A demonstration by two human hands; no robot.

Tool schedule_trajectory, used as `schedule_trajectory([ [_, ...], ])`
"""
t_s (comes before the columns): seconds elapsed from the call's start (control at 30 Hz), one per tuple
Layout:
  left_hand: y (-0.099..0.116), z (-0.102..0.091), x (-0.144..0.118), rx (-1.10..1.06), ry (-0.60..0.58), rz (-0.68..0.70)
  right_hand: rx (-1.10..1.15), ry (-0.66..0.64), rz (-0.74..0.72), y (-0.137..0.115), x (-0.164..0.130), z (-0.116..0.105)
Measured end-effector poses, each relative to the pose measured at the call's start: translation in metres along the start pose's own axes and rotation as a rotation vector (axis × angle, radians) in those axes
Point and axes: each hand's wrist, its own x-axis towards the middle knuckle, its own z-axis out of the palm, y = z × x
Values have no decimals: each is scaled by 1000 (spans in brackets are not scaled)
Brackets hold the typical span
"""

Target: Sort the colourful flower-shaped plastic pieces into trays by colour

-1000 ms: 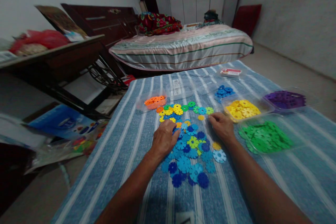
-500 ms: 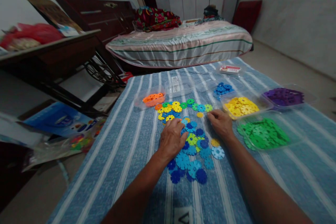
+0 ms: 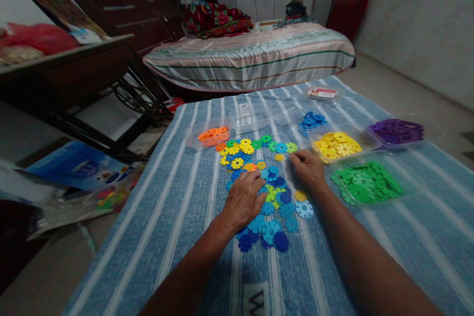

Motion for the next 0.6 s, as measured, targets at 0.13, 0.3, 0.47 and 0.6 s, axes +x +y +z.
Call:
schedule_trajectory([
  [0.13,0,7,-12,-81,65,-6,-7,2,7,0,0,0],
  [0.3,-5,14,-23,-172,145,-69,-3,3,-3,1,0,-1],
  [0.47,-5,13,-25,-196,154,-84,-1,7,-2,1,0,-1],
  [0.6,-2,11,-23,-211,144,-79,-7,8,5,1,0,-1],
])
